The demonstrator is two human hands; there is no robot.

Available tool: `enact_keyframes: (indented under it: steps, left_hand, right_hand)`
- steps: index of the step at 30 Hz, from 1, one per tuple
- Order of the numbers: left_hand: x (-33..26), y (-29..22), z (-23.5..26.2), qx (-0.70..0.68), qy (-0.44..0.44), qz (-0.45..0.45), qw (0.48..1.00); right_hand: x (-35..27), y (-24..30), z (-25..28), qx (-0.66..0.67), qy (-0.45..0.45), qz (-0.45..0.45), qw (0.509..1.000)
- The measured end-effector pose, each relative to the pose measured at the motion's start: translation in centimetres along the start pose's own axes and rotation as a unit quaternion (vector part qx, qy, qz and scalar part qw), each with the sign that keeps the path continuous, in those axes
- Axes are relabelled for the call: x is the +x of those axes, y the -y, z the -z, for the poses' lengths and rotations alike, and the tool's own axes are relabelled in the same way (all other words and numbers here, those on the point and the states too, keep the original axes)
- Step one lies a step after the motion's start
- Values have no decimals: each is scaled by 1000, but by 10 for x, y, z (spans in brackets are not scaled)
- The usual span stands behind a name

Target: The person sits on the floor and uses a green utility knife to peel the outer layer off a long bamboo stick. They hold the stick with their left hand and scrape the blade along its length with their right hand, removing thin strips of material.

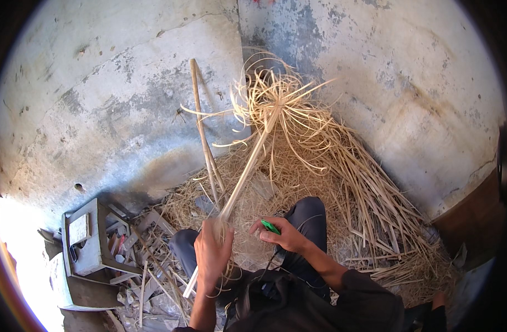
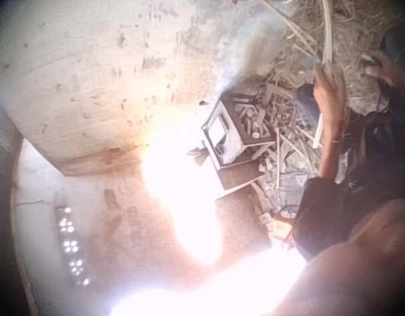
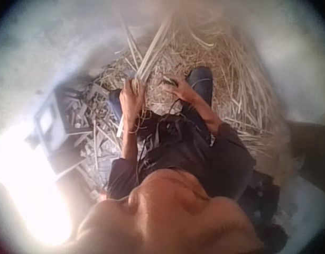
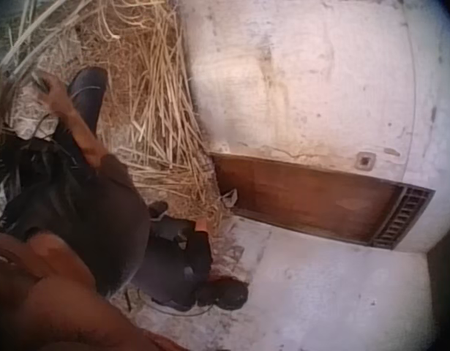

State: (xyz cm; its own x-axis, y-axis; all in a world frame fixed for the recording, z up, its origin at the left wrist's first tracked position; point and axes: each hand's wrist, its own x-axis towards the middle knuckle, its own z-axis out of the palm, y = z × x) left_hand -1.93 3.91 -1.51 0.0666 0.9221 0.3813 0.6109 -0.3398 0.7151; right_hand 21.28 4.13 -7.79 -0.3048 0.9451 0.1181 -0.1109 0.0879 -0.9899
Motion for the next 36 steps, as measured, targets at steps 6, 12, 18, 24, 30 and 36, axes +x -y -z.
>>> enact_keyframes:
  steps: [6, 12, 18, 24, 30, 36]
  left_hand:
    - [24, 2, -7, 1, 83, -74, 994]
    - [76, -32, -29, 34, 128, -284, 950]
    - [104, -62, -42, -15, 108, -396, 912]
    - [104, -4, -9, 30, -1, -260, 965]
    - [92, 103, -35, 272, 181, -65, 943]
    - [82, 139, -40, 197, 393, 38, 897]
  right_hand:
    - [0, 43, 23, 17, -205, 35, 978]
    - [19, 73, 72, -51, -434, 189, 879]
    - [15, 75, 121, 106, -593, 225, 766]
    - [-18, 16, 274, 111, -708, 203, 667]
    - [-126, -184, 420, 121, -775, -34, 619]
    - [-124, -309, 352, 79, -665, -217, 711]
